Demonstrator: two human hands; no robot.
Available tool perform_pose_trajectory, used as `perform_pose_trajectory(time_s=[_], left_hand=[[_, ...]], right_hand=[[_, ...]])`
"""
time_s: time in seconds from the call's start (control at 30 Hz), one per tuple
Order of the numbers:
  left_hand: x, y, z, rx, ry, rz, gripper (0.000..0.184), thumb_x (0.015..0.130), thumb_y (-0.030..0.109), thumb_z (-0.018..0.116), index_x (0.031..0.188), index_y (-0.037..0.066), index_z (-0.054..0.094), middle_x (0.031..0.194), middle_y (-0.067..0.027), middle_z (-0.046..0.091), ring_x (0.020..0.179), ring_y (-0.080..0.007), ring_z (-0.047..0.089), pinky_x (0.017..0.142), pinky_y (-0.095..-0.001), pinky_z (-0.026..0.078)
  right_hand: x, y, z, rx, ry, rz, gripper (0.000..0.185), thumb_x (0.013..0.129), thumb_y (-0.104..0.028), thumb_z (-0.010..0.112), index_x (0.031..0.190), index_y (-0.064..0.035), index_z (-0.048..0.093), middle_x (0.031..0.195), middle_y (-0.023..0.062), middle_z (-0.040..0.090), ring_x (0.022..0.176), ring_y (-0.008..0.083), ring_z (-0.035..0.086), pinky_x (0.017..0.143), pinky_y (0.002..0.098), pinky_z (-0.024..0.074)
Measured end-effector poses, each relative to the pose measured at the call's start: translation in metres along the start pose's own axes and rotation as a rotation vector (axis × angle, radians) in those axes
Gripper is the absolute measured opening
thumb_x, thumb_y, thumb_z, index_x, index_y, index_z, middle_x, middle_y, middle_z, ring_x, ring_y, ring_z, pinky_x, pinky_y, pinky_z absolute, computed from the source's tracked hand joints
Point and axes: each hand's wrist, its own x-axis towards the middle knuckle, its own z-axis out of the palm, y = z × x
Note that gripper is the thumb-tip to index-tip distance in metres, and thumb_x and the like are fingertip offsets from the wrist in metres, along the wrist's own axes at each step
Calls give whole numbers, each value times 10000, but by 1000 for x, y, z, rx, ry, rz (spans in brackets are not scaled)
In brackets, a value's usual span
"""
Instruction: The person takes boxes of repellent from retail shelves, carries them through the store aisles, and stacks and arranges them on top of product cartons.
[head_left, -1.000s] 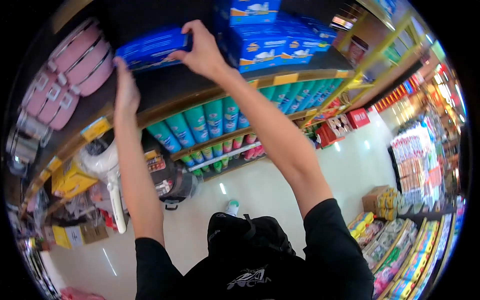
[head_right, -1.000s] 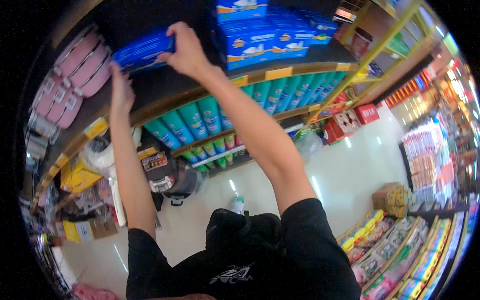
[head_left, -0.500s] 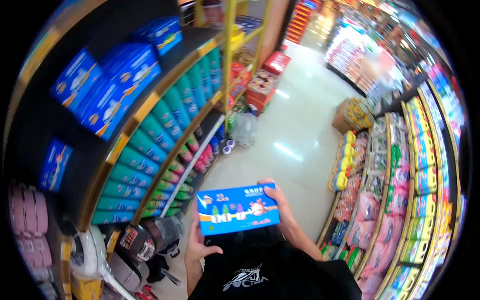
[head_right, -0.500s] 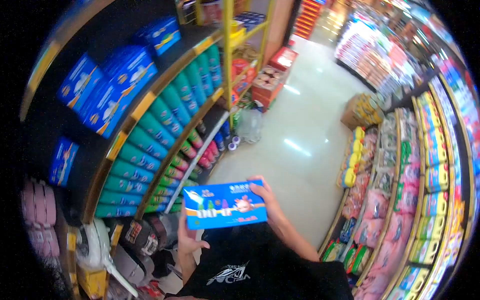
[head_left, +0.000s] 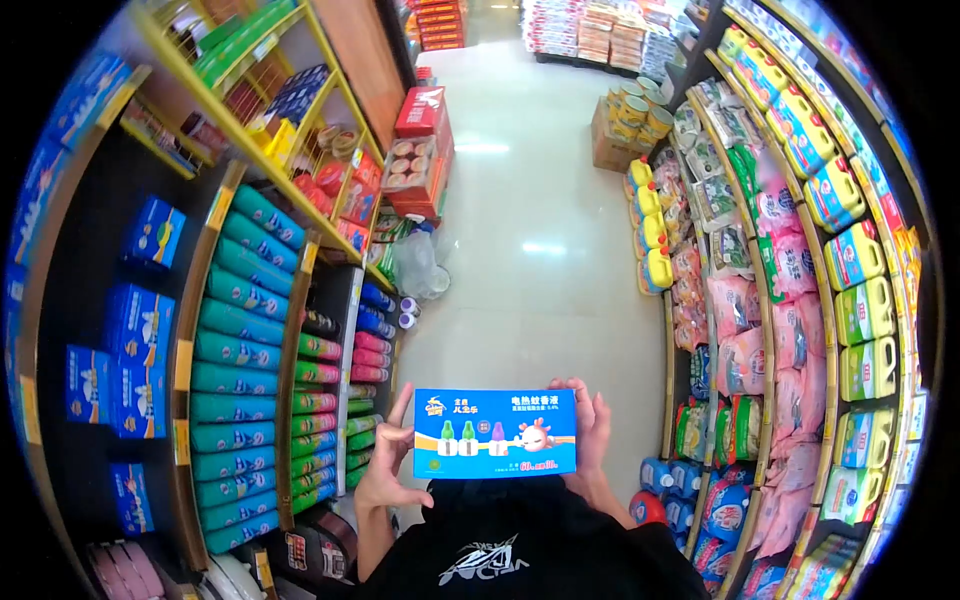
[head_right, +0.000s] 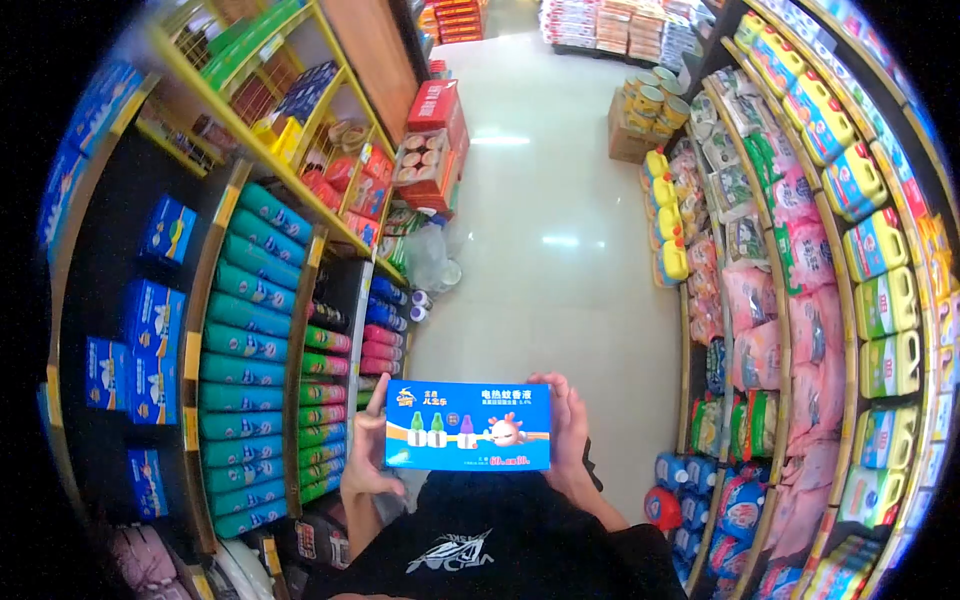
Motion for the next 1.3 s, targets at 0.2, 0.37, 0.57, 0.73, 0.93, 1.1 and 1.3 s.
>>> perform_pose_trajectory(time_s=[0.2, 0.37, 0.57, 0.73, 0.93, 1.1, 1.3], left_hand=[[36, -24, 31, -48, 19, -66, 923, 575, 273, 936, 1272, 143, 346, 1537, -266, 102, 1361, -321, 348, 1006, -430, 437], [67, -43, 68, -97, 138, -134, 1071, 595, 243, 921, 1406, 90, 240, 1474, -198, 246, 1294, -293, 416, 956, -402, 492], [114, -62, 105, -113, 213, -146, 1157, 628, 304, 888, 1470, 37, 141, 1459, -178, 266, 1280, -284, 428, 980, -394, 471], [161, -83, 142, -152, 274, -132, 1194, 618, 413, 874, 1482, 27, 146, 1417, -176, 327, 1304, -284, 394, 1059, -387, 371], [197, -102, 185, -210, 213, -52, 1224, 597, 357, 906, 1489, 25, 136, 1427, -160, 306, 1293, -269, 406, 1053, -382, 384], [210, -93, 201, -236, 178, -100, 1293, 557, 213, 934, 1503, 46, 68, 1448, -141, 261, 1244, -265, 461, 1011, -395, 421], [229, -101, 188, -99, 95, -237, 1322, 547, 153, 929, 1518, 86, 35, 1430, -134, 272, 1165, -233, 501, 948, -369, 424]], right_hand=[[12, -31, -29, 75, 115, -39, 450, 978, -493, 364, 1100, -84, 507, 1098, 87, 520, 1067, 214, 515, 964, 366, 402], [24, -63, -59, 51, 106, 39, 579, 947, -575, 338, 1170, -62, 489, 1110, 91, 528, 1069, 235, 540, 957, 372, 427], [42, -102, -86, -94, -71, -117, 775, 936, -607, 332, 1413, 4, 345, 1261, 115, 473, 1213, 247, 462, 1055, 377, 354], [67, -155, -114, -419, -393, -449, 1149, 695, -477, 808, 1500, 7, 147, 1477, 147, 301, 1369, 267, 312, 1143, 395, 224], [78, -217, -140, -613, -393, -443, 1166, 624, -266, 882, 1489, 9, 150, 1497, 171, 278, 1380, 284, 302, 1136, 408, 230], [99, -237, -156, -622, -377, -431, 1189, 592, -373, 879, 1467, 43, 188, 1477, 200, 303, 1366, 293, 325, 1130, 409, 246], [135, -250, -171, -678, -436, -424, 1098, 570, -329, 893, 1438, -1, 305, 1464, 202, 277, 1351, 319, 337, 1120, 423, 263]])
